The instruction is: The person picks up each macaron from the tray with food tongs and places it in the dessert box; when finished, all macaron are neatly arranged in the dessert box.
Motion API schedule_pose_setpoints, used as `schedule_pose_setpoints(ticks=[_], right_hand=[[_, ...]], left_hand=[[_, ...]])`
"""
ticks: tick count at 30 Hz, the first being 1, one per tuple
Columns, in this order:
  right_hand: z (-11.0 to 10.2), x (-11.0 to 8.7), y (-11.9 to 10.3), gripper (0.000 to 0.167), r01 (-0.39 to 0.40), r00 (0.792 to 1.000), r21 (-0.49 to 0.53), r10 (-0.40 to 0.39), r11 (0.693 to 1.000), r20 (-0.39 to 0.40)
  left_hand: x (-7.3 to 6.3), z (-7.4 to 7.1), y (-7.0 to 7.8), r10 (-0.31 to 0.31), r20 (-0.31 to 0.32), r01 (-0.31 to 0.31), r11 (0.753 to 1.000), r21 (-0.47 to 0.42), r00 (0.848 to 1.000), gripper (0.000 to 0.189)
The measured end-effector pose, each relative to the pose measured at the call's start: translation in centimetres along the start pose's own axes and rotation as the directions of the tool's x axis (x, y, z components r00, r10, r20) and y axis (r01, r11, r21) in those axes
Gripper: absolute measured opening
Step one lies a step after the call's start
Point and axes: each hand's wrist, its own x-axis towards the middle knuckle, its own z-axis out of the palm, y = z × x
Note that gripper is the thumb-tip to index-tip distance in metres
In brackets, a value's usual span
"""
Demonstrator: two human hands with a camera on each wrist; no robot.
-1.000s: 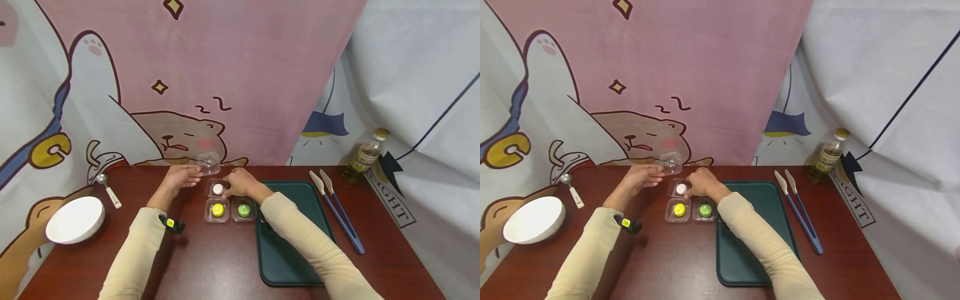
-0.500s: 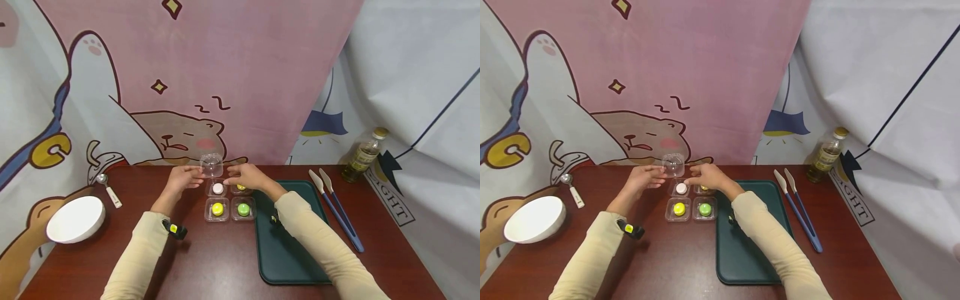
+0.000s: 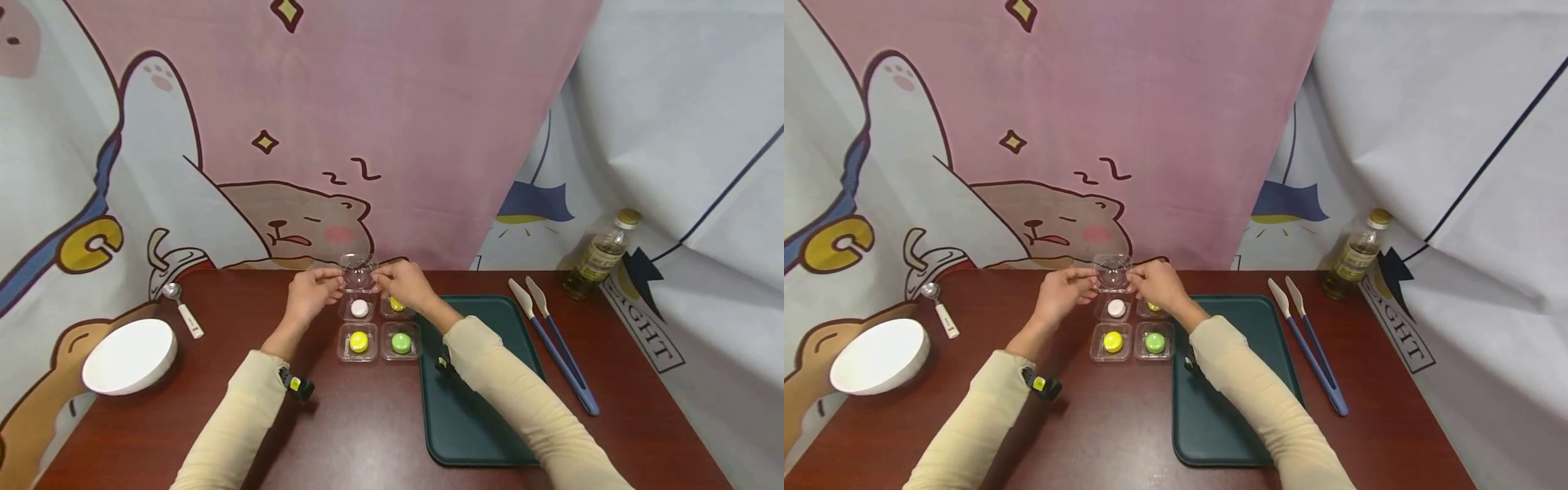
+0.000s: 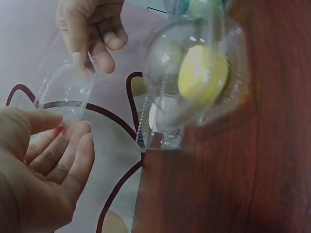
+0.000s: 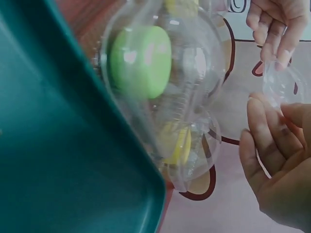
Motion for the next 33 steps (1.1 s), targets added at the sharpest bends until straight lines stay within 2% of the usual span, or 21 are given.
schedule_pose_setpoints(ticks=[2, 5, 8, 10, 12, 14, 17, 20, 24, 26, 28, 30, 33], right_hand=[[0.0, -0.1, 0.0, 0.024, 0.001, 0.999, -0.051, -0.003, 0.999, -0.042], [0.0, -0.3, 0.0, 0.022, 0.000, 0.992, -0.138, -0.017, 0.990, -0.123], [0.0, -0.4, -0.1, 0.022, 0.019, 0.978, -0.221, -0.064, 0.975, -0.199], [0.0, -0.4, -0.2, 0.022, 0.033, 0.966, -0.273, -0.100, 0.961, -0.237], [0.2, -0.5, -0.3, 0.022, 0.046, 0.958, -0.316, -0.132, 0.948, -0.255], [0.3, -0.6, -0.3, 0.022, 0.061, 0.955, -0.331, -0.152, 0.942, -0.254], [0.4, -0.9, -0.3, 0.023, 0.086, 0.953, -0.351, -0.180, 0.932, -0.244], [0.4, -1.3, -0.1, 0.023, 0.106, 0.948, -0.386, -0.210, 0.917, -0.240], [0.3, -1.6, 0.1, 0.022, 0.125, 0.936, -0.447, -0.254, 0.886, -0.242], [0.3, -1.6, 0.1, 0.022, 0.139, 0.932, -0.462, -0.274, 0.876, -0.237], [0.3, -1.6, 0.2, 0.023, 0.158, 0.934, -0.450, -0.281, 0.879, -0.222], [0.3, -1.5, 0.2, 0.025, 0.172, 0.943, -0.409, -0.270, 0.896, -0.195], [0.3, -1.4, 0.4, 0.033, 0.179, 0.970, -0.275, -0.217, 0.945, -0.114]], left_hand=[[0.0, -0.1, 0.0, 0.008, 0.033, -0.008, 1.000, -0.002, 0.999, 0.028], [0.0, -0.1, 0.1, -0.014, 0.134, 0.012, 1.000, 0.014, 0.991, 0.046], [0.1, -0.1, 0.4, -0.067, 0.254, 0.069, 0.998, 0.001, 0.965, 0.070], [0.0, -0.1, 0.7, -0.101, 0.310, 0.112, 0.994, -0.017, 0.945, 0.084], [0.0, -0.1, 0.8, -0.123, 0.336, 0.152, 0.986, -0.063, 0.934, 0.090], [0.1, -0.1, 0.7, -0.131, 0.343, 0.173, 0.980, -0.094, 0.930, 0.091], [0.1, -0.3, 0.4, -0.142, 0.355, 0.199, 0.972, -0.128, 0.924, 0.082], [0.0, -0.4, 0.2, -0.156, 0.395, 0.231, 0.962, -0.149, 0.906, 0.077], [-0.2, -0.5, 0.2, -0.150, 0.437, 0.237, 0.959, -0.153, 0.887, 0.085], [-0.1, -0.4, 0.2, -0.135, 0.438, 0.222, 0.963, -0.154, 0.889, 0.088], [0.0, -0.3, 0.2, -0.127, 0.423, 0.214, 0.963, -0.163, 0.897, 0.087], [0.2, -0.3, 0.1, -0.125, 0.397, 0.203, 0.966, -0.162, 0.909, 0.083], [0.4, -0.5, -0.3, -0.117, 0.348, 0.176, 0.974, -0.140, 0.930, 0.078]])
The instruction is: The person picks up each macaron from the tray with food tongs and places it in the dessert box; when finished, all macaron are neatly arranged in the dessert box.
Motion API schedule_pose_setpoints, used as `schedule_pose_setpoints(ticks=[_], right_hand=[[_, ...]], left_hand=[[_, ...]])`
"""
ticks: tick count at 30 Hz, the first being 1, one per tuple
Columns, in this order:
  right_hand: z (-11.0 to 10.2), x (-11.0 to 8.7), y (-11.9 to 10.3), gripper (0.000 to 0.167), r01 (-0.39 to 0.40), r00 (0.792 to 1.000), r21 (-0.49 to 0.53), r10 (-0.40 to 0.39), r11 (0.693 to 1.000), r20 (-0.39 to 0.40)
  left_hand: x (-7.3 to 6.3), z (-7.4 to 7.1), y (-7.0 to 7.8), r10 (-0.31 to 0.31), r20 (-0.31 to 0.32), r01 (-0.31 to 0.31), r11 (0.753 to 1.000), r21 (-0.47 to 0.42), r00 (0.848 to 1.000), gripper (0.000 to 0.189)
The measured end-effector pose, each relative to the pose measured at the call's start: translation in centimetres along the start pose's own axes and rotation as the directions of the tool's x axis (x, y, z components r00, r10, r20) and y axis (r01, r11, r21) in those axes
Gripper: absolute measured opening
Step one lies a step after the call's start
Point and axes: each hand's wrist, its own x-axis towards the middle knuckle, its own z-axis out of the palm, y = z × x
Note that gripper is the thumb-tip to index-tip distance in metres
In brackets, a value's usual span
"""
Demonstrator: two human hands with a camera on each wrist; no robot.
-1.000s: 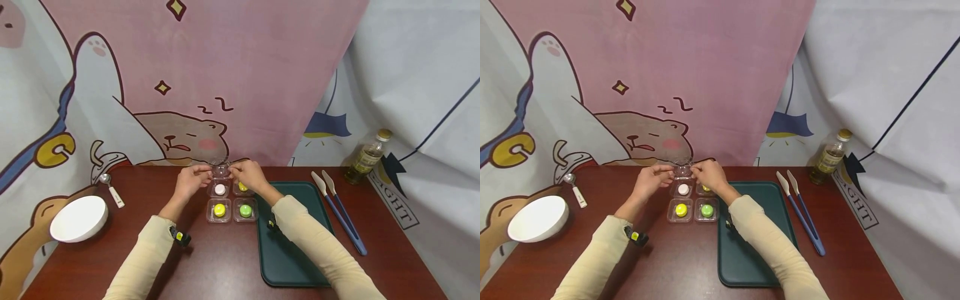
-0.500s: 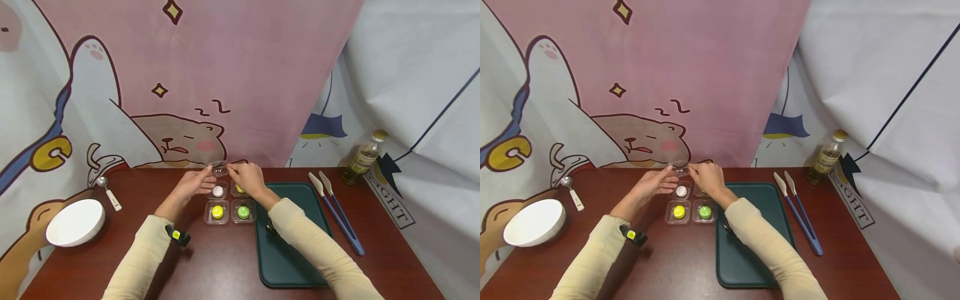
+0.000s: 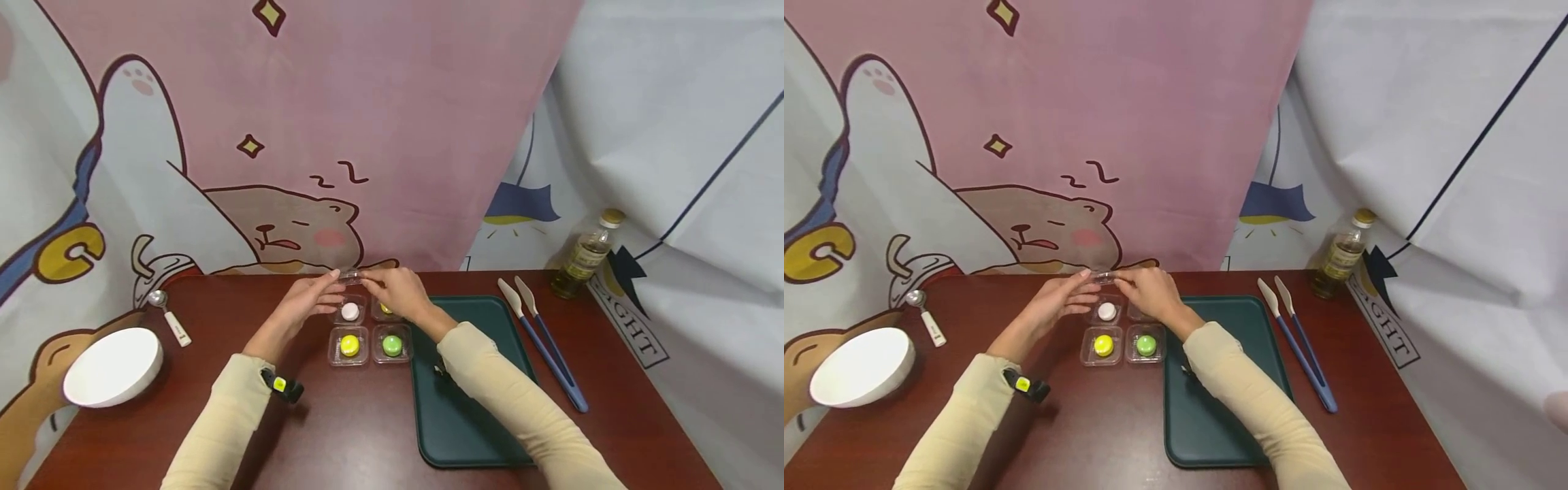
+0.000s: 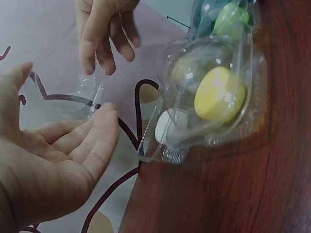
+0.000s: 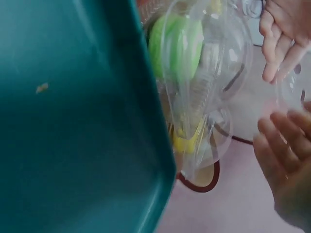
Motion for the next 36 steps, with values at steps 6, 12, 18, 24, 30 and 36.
schedule_pose_setpoints(ticks=[6, 12, 18, 24, 30, 36], right_hand=[[0.5, -0.1, -0.1, 0.055, -0.122, 0.964, 0.329, 0.033, 0.936, 0.265], [0.5, 0.0, -0.3, 0.059, -0.125, 0.960, 0.347, 0.026, 0.929, 0.278], [-0.1, -0.1, -0.3, 0.068, -0.145, 0.954, 0.331, 0.043, 0.932, 0.297], [-0.2, -0.2, -0.1, 0.074, -0.156, 0.948, 0.308, 0.055, 0.938, 0.313], [-0.2, -0.3, 0.2, 0.077, -0.144, 0.958, 0.233, 0.077, 0.962, 0.275], [-0.1, -0.2, 0.5, 0.080, -0.087, 0.964, 0.106, 0.057, 0.991, 0.261]], left_hand=[[-0.8, -1.2, -1.3, 0.124, -0.082, -0.114, 0.987, 0.112, 0.989, 0.068], [-1.4, -1.9, -1.9, 0.251, -0.035, -0.239, 0.951, 0.195, 0.967, 0.067], [-1.3, -2.2, -2.0, 0.295, 0.065, -0.301, 0.908, 0.290, 0.953, 0.075], [-0.6, -2.4, -2.4, 0.310, 0.110, -0.328, 0.873, 0.360, 0.945, 0.085], [-0.2, -2.0, -2.1, 0.316, 0.030, -0.288, 0.813, 0.506, 0.948, 0.086], [0.0, -1.8, -1.7, 0.303, 0.032, -0.261, 0.758, 0.598, 0.952, 0.080]])
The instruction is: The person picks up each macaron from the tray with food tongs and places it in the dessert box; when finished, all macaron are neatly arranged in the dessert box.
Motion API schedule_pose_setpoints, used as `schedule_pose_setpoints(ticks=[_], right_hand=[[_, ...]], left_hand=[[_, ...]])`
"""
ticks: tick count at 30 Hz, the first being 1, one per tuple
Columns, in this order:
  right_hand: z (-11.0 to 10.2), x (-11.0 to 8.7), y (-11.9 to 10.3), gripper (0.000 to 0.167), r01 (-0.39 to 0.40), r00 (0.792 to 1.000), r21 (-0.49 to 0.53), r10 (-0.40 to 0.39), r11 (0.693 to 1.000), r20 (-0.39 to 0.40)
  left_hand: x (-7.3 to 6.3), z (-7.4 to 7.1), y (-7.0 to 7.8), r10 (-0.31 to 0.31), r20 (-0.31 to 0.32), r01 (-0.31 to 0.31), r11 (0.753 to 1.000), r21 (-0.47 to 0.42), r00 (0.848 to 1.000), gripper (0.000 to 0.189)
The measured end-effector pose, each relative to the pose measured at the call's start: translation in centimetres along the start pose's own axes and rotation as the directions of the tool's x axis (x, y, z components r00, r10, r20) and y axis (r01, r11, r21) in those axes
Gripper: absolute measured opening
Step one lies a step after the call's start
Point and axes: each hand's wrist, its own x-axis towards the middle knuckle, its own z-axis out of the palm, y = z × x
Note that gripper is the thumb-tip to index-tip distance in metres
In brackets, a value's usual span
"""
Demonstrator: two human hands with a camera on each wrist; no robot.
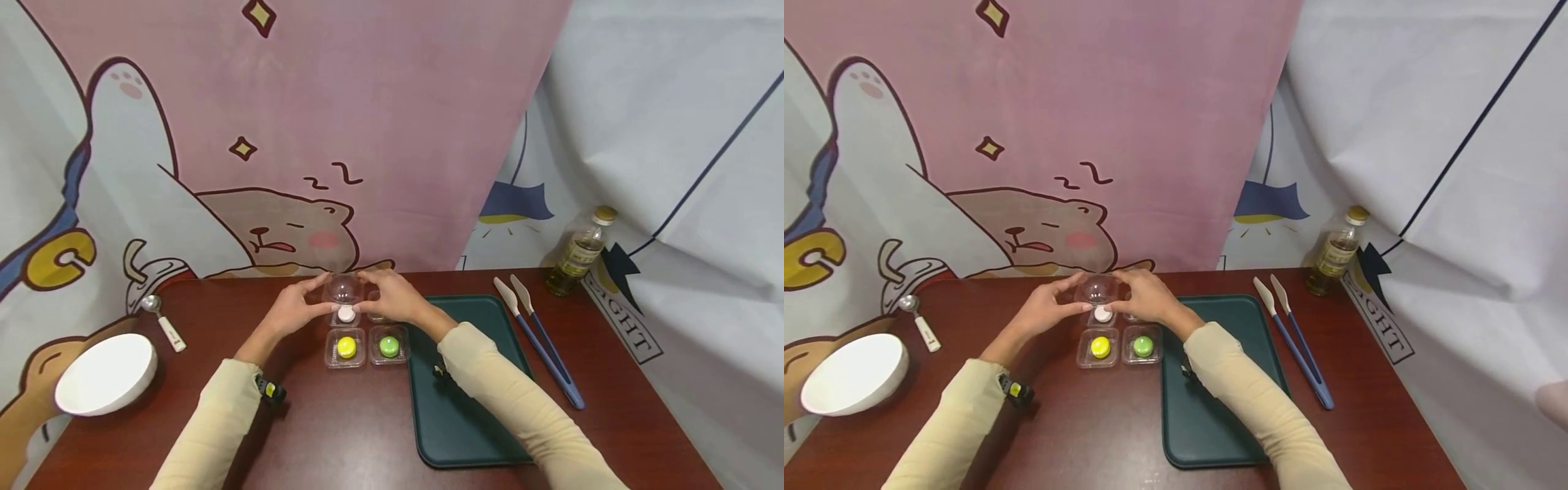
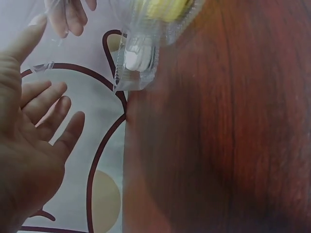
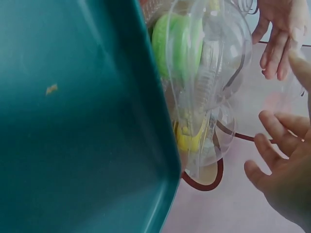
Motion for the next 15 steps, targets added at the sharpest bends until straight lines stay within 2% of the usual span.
schedule_pose_setpoints(ticks=[8, 15], right_hand=[[0.4, 0.5, 0.0, 0.081, -0.010, 0.999, -0.107, 0.015, 0.994, 0.045], [1.3, 0.6, 0.3, 0.076, -0.022, 0.996, -0.158, 0.036, 0.987, 0.085]], left_hand=[[0.4, 0.0, -0.6, 0.039, 0.043, -0.047, 0.977, 0.207, 0.998, 0.081], [0.2, 0.2, -0.9, 0.047, 0.105, -0.069, 0.972, 0.223, 0.993, 0.080]])
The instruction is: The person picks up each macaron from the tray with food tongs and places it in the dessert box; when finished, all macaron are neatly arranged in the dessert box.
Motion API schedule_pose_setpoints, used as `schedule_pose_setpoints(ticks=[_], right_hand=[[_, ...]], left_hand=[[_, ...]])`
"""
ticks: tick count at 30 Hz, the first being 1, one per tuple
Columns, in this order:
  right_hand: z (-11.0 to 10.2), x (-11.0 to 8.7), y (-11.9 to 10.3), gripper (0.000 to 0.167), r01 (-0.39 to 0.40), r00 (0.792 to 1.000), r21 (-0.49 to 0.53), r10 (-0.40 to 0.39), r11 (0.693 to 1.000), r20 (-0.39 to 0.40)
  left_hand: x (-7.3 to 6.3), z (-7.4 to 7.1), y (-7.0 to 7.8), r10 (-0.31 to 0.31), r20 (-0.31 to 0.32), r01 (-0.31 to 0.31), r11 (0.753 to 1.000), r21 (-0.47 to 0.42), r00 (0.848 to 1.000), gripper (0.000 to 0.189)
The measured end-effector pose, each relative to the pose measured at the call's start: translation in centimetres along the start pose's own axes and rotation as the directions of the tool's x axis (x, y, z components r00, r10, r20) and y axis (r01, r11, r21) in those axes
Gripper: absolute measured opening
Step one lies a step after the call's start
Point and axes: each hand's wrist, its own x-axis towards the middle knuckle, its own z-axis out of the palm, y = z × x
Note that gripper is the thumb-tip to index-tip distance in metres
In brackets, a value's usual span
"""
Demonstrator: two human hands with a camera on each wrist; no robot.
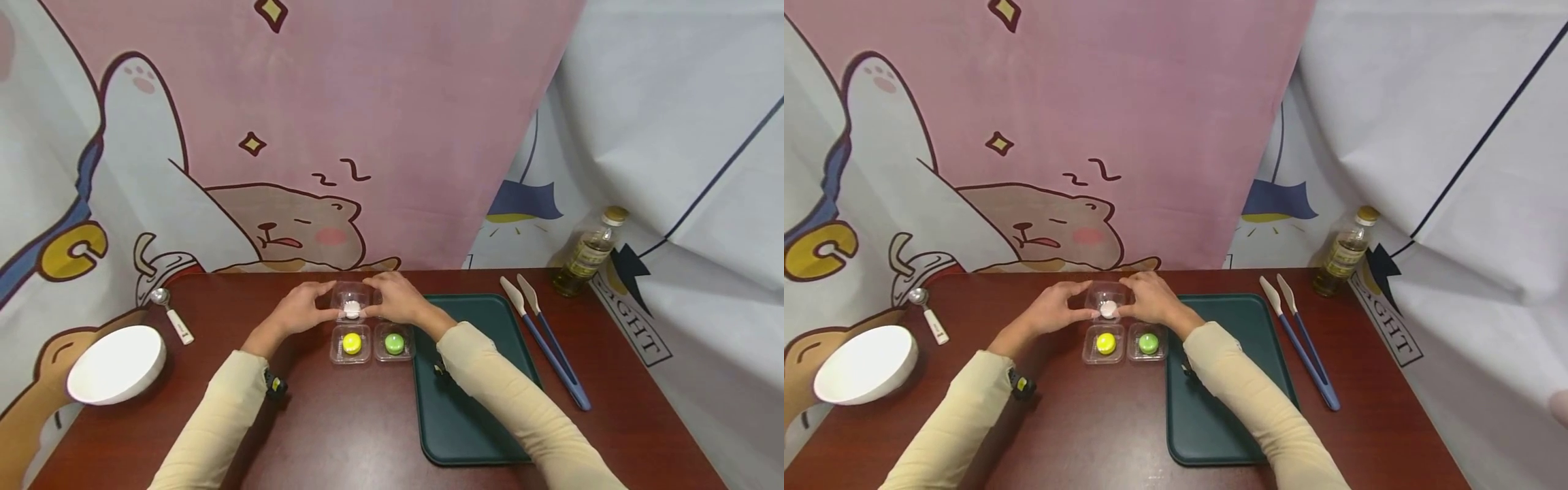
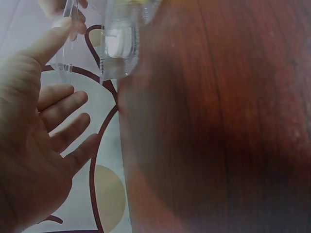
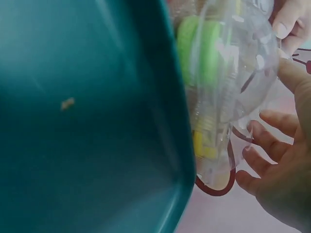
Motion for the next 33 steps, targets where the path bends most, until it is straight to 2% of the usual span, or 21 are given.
schedule_pose_setpoints(ticks=[7, 15, 24, 33], right_hand=[[0.6, 0.3, -0.4, 0.076, -0.002, 1.000, -0.051, 0.004, 0.999, 0.024], [1.1, 0.3, -0.5, 0.077, -0.011, 0.995, -0.076, 0.018, 0.997, 0.096], [1.1, 0.5, -0.4, 0.069, -0.004, 0.994, -0.069, 0.011, 0.998, 0.106], [1.4, 0.6, -0.4, 0.075, 0.008, 0.995, -0.127, 0.005, 0.992, 0.103]], left_hand=[[0.2, 0.2, -0.6, 0.001, 0.054, 0.000, 1.000, -0.014, 0.999, 0.082], [0.1, 0.6, -1.3, -0.011, 0.112, 0.015, 0.999, -0.036, 0.994, 0.078], [0.0, 0.4, -1.3, -0.039, 0.140, 0.043, 0.999, -0.022, 0.989, 0.078], [0.3, 0.8, -1.4, -0.073, 0.152, 0.075, 0.997, -0.007, 0.986, 0.079]])
